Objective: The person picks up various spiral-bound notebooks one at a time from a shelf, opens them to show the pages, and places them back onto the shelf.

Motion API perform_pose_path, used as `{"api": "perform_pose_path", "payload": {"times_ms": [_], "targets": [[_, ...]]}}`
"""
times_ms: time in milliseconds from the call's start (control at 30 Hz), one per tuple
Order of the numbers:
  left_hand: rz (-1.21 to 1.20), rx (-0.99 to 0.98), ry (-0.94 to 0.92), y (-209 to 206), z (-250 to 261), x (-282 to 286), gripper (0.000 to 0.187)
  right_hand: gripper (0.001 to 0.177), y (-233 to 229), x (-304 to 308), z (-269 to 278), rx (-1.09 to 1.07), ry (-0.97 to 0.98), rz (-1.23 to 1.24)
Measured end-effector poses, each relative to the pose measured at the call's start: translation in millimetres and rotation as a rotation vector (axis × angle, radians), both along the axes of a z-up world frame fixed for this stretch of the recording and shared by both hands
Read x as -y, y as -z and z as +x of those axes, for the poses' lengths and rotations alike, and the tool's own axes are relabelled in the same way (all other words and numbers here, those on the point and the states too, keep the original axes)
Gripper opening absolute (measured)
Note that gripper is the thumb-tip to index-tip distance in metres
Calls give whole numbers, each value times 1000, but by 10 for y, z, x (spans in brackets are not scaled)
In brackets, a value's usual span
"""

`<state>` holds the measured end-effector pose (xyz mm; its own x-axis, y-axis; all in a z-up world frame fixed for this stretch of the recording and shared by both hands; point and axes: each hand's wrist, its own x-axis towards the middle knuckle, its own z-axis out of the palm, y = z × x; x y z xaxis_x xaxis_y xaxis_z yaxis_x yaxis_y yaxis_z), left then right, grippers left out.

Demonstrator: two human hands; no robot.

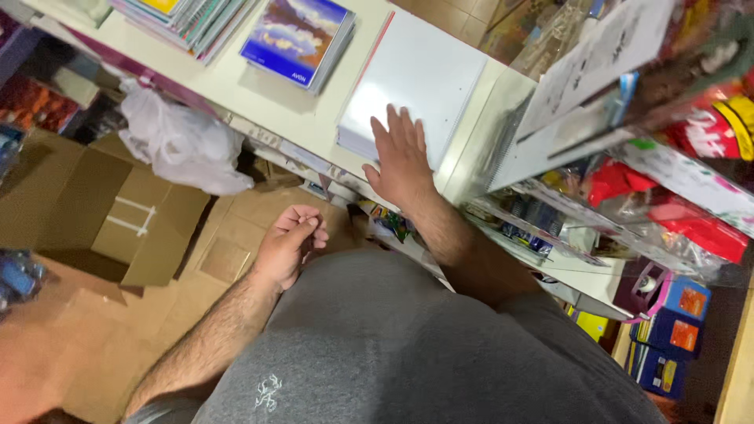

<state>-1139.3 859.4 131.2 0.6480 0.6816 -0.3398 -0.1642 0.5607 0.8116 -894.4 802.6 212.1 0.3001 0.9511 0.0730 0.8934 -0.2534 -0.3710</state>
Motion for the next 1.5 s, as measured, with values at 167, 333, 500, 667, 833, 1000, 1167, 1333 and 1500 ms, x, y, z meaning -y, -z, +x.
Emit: {"api": "perform_pose_path", "payload": {"times_ms": [167,333,500,667,833,1000,1167,1333,1500], "targets": [[-44,-41,185,198,165,-704,23,84,489,-268,141,189,204,-288],[-64,-20,467,56,407,-1439,28,64,1071,-125,244,522,191,101],[-33,34,800,-381,722,-1932,30,38,623,-96,64,297,368,86],[-128,-34,1078,-1037,1061,-1988,67,23,358,134,-250,-82,1074,824],[-132,65,841,-544,1485,-1794,70,34,-74,-389,-696,-798,842,1596],[483,-19,642,-422,1803,-2140,57,42,326,-268,-804,-1202,777,1526],[793,-202,676,-346,2252,-2217,71,48,990,83,-560,-1375,995,1087],[1524,-476,866,-647,1978,-1977,79,61,857,299,-519,-1380,926,852],[1906,-241,1187,-647,1572,-1440,63,60,889,468,-462,-1438,755,880]]}}
